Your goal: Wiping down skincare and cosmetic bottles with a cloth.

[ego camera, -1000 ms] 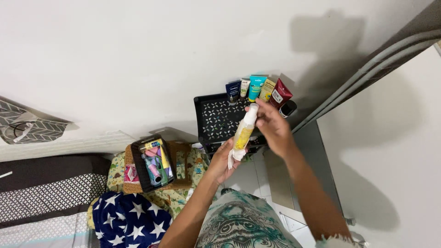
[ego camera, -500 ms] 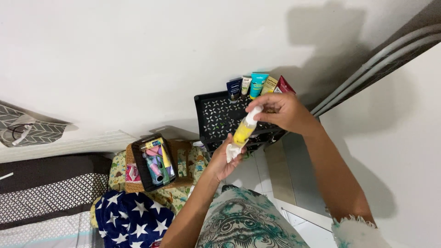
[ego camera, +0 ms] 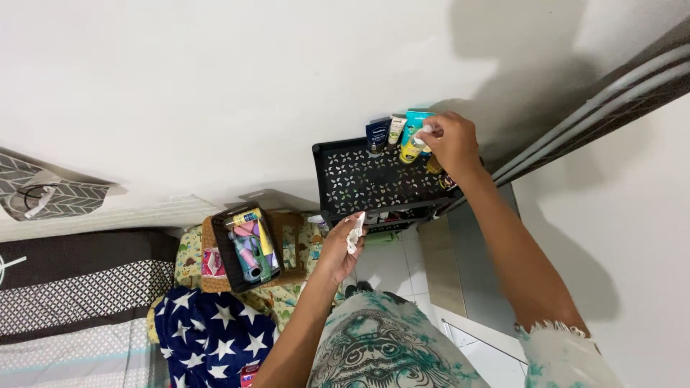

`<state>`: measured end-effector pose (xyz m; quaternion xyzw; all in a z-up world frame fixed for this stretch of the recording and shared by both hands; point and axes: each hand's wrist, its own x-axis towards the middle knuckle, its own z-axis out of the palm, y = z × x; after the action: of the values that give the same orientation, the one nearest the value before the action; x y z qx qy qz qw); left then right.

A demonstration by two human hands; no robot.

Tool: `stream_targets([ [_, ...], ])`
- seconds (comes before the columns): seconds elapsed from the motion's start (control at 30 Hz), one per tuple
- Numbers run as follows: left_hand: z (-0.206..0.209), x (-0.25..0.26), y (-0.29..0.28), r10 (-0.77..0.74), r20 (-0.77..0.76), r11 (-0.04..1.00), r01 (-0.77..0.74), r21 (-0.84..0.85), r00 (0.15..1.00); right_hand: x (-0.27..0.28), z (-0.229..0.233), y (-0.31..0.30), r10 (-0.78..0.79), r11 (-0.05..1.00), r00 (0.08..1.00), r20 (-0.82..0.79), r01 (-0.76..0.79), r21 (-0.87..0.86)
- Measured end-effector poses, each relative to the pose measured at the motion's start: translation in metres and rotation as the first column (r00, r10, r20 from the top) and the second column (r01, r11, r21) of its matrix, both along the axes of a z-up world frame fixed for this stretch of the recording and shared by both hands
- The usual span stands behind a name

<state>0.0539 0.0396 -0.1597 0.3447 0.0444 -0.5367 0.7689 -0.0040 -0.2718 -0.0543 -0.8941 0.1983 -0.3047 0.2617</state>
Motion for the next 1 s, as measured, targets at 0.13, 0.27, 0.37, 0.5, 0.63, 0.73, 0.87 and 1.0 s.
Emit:
stream_targets([
  [0.13,0.007,0.0,0.005,0.021,-0.023,1.0,-0.02,0.014,1.0,0.007,-0.002,-0.003,-0.104,0.933,0.987,-0.121,0.055,-0.357],
  [0.27,0.014,0.0,0.008,0.036,-0.028,0.998,-0.034,0.062,0.999,0.015,-0.01,-0.003,-0.128,0.923,0.982,-0.143,0.065,-0.379],
  [0.37,0.011,0.0,0.008,0.043,-0.029,0.998,-0.041,0.049,0.999,0.019,-0.017,-0.003,-0.111,0.908,0.985,-0.134,0.046,-0.416],
  [0.5,0.007,0.0,0.011,0.045,-0.037,0.997,-0.043,0.06,0.998,0.029,-0.035,-0.007,-0.07,0.934,0.972,-0.224,-0.015,-0.357],
  [0.63,0.005,0.001,0.013,0.051,-0.032,0.997,-0.049,0.06,0.998,0.036,-0.031,0.001,-0.108,0.933,0.962,-0.252,0.011,-0.36],
  [0.73,0.005,0.002,0.015,0.066,-0.041,0.995,-0.062,0.079,0.997,0.038,-0.03,0.006,-0.141,0.905,0.954,-0.264,0.016,-0.426],
  [0.87,-0.005,0.004,0.017,0.07,-0.048,0.997,-0.068,0.034,0.996,0.039,-0.04,0.0,-0.132,0.885,0.963,-0.236,0.007,-0.465],
  [1.0,-0.003,0.003,0.019,0.072,-0.045,0.997,-0.07,0.035,0.996,0.039,-0.039,0.004,-0.15,0.857,0.969,-0.194,0.029,-0.514],
])
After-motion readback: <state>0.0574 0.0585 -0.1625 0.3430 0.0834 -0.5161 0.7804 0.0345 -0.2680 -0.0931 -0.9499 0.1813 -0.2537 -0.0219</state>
